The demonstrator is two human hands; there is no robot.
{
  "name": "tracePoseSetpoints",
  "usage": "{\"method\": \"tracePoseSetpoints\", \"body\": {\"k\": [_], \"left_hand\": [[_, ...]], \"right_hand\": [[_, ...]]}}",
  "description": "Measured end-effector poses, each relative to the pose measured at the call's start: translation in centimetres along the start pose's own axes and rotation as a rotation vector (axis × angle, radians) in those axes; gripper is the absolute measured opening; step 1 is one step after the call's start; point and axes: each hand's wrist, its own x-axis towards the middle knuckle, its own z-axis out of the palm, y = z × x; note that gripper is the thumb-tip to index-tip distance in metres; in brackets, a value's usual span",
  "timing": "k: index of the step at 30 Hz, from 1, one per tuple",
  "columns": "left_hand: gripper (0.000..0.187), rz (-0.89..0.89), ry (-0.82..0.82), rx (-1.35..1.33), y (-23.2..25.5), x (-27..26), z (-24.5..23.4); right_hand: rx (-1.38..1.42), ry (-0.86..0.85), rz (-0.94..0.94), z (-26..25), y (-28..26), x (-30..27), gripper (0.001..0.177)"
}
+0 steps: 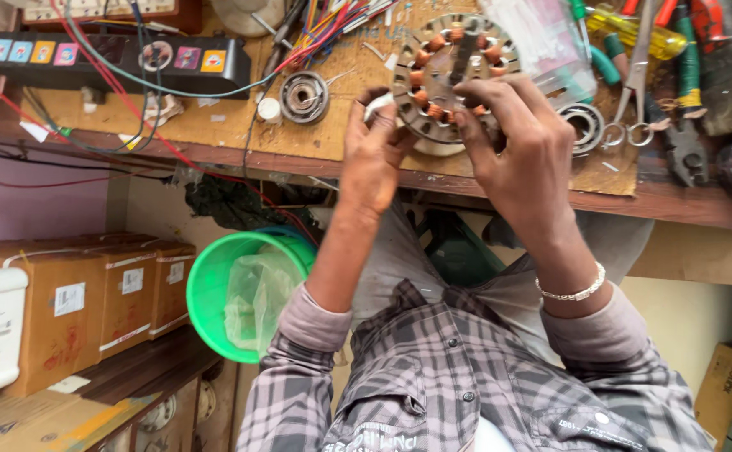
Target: The person works at a cluttered workbench, manipulating small white insulating pieces and red wires around a stator assembly. They insert the insulating pieces into slots on the stator, then handle and position red wires near the assembly.
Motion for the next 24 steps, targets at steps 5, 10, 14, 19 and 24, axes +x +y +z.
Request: {"method": "tracePoseSetpoints", "body": {"k": [5, 10, 14, 19, 24], "left_hand": [[0.032, 0.043, 0.003, -0.21, -2.8, -2.6, 1.1], [0.035, 0.629, -0.004, 0.655, 0.2, -7.0, 4.8], [0.031, 0.855, -0.597, 1.073, 5.2, -5.3, 7.3], [0.025, 0.889, -0.864, 1.297, 7.3, -2.5, 8.5], [0.018, 1.097, -0.81, 1.416, 8.3, -3.3, 8.6]], "right_hand": [[-0.194, -0.057, 0.032, 0.7, -0.6, 0.1, 0.015], [0.187, -0.115, 0.094, -1.0, 0.3, -0.5, 0.005], [0.219, -0.193, 0.134, -3.3, 1.2, -1.8, 0.01], [0.151, -0.241, 0.147, -5.9, 0.9, -2.3, 0.01], [0.192, -0.238, 0.162, -6.9, 2.1, -3.6, 0.015]]}}
